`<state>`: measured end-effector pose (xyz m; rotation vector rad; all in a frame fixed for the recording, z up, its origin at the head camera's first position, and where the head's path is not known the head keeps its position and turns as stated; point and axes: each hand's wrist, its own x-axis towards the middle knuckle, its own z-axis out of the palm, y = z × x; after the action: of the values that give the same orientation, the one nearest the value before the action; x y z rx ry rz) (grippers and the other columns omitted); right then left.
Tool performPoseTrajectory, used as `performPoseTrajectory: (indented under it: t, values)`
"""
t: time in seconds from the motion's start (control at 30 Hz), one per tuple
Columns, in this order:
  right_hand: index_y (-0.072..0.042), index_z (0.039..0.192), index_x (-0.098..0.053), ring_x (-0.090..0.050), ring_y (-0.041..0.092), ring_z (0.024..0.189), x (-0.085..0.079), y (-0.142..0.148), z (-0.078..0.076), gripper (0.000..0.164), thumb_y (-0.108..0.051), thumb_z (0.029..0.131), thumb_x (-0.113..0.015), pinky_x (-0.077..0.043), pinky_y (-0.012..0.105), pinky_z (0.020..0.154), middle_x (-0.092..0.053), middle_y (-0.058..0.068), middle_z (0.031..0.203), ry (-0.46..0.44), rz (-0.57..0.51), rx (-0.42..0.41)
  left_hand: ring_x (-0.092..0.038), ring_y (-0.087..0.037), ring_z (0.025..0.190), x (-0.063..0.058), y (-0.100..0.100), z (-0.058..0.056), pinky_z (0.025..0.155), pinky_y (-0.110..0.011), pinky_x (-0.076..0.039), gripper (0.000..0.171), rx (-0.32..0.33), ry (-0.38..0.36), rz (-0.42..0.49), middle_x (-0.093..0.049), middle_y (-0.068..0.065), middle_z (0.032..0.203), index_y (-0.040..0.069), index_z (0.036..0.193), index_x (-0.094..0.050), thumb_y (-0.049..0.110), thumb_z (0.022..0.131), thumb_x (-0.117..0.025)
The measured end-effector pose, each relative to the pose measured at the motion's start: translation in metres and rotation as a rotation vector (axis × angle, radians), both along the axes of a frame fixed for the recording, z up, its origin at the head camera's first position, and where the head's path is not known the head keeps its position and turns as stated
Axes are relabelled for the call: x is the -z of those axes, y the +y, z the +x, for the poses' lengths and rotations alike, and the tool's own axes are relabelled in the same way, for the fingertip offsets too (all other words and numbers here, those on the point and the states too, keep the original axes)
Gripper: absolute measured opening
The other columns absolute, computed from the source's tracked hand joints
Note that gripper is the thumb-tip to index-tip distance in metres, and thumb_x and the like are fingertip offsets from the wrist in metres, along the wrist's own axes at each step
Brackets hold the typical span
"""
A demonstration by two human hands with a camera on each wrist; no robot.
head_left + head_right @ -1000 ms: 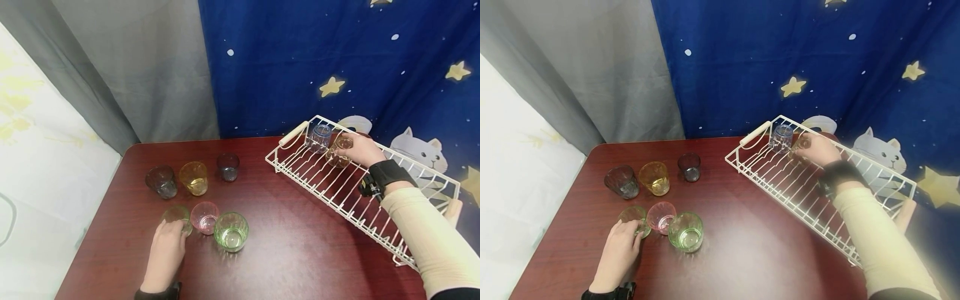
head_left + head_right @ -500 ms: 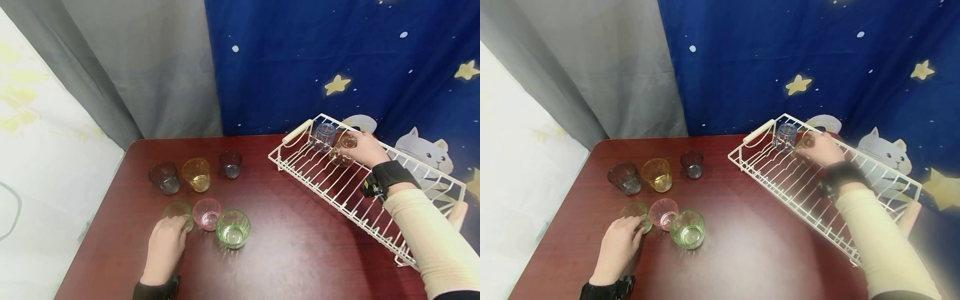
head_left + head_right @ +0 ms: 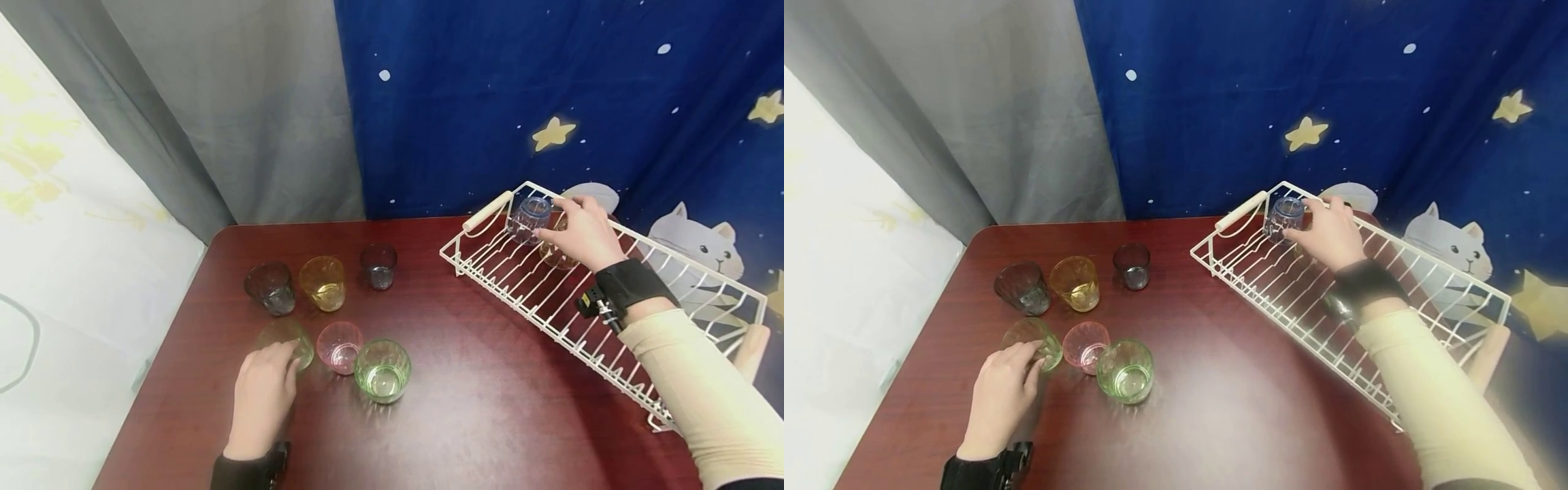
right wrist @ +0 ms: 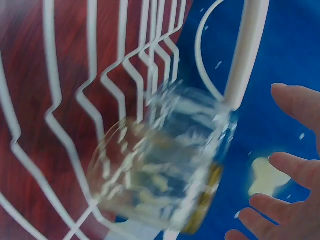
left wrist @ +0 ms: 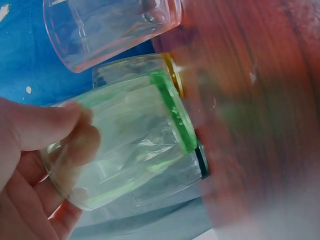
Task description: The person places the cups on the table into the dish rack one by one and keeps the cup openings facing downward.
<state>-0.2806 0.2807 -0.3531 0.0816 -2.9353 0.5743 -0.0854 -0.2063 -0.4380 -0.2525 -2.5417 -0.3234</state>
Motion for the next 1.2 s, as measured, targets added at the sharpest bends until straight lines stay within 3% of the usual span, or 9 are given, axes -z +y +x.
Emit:
performPoseTrajectory:
  t: [0.43,0.6,0.77,1.0,1.2]
  values:
    - [-0.007,0.143,-0.044,-0.040,0.048,0.129,-0.027,-0.055,0.014,0.071,-0.043,0.086,-0.066,-0.042,0.066,0.094,-0.043,0.028,0.141,0.046,0.016,-0.101,-0.059,-0.038,0.081,-0.016,-0.005,-0.009,0.078,-0.047,-0.044,0.025,-0.015,0.127,0.033,-0.066,-0.019,0.084,-0.002,0.105,-0.065,0.000,0.080,-0.066]
    - [-0.008,0.144,-0.043,-0.043,0.046,0.128,-0.035,-0.076,0.021,0.069,-0.042,0.087,-0.065,-0.040,0.063,0.100,-0.047,0.025,0.138,0.077,0.010,-0.161,-0.056,-0.040,0.084,-0.023,0.000,-0.011,0.079,-0.050,-0.041,0.027,-0.025,0.193,0.099,-0.065,-0.021,0.087,-0.002,0.109,-0.064,-0.001,0.081,-0.064]
    - [-0.009,0.143,-0.045,-0.048,0.041,0.126,-0.039,-0.097,0.030,0.067,-0.042,0.088,-0.066,-0.044,0.060,0.098,-0.049,0.021,0.139,0.081,-0.007,-0.198,-0.054,-0.040,0.083,-0.028,0.008,-0.012,0.080,-0.049,-0.039,0.027,-0.024,0.272,0.199,-0.065,-0.021,0.086,-0.002,0.112,-0.065,0.000,0.085,-0.061]
    - [-0.011,0.141,-0.049,-0.051,0.036,0.131,-0.035,-0.123,0.046,0.063,-0.038,0.087,-0.067,-0.045,0.055,0.103,-0.057,0.016,0.138,0.127,-0.044,-0.229,-0.055,-0.037,0.086,-0.032,0.021,-0.012,0.089,-0.046,-0.038,0.028,0.015,0.252,0.345,-0.065,-0.018,0.085,-0.003,0.114,-0.064,0.000,0.087,-0.062]
    - [-0.013,0.138,-0.053,-0.063,0.029,0.112,-0.030,-0.140,0.061,0.059,-0.038,0.087,-0.068,-0.051,0.049,0.092,-0.065,0.011,0.126,0.196,-0.085,-0.265,-0.059,-0.035,0.097,-0.037,0.033,-0.011,0.090,-0.042,-0.043,0.027,0.005,0.248,0.457,-0.070,-0.016,0.089,-0.003,0.112,-0.065,0.000,0.086,-0.066]
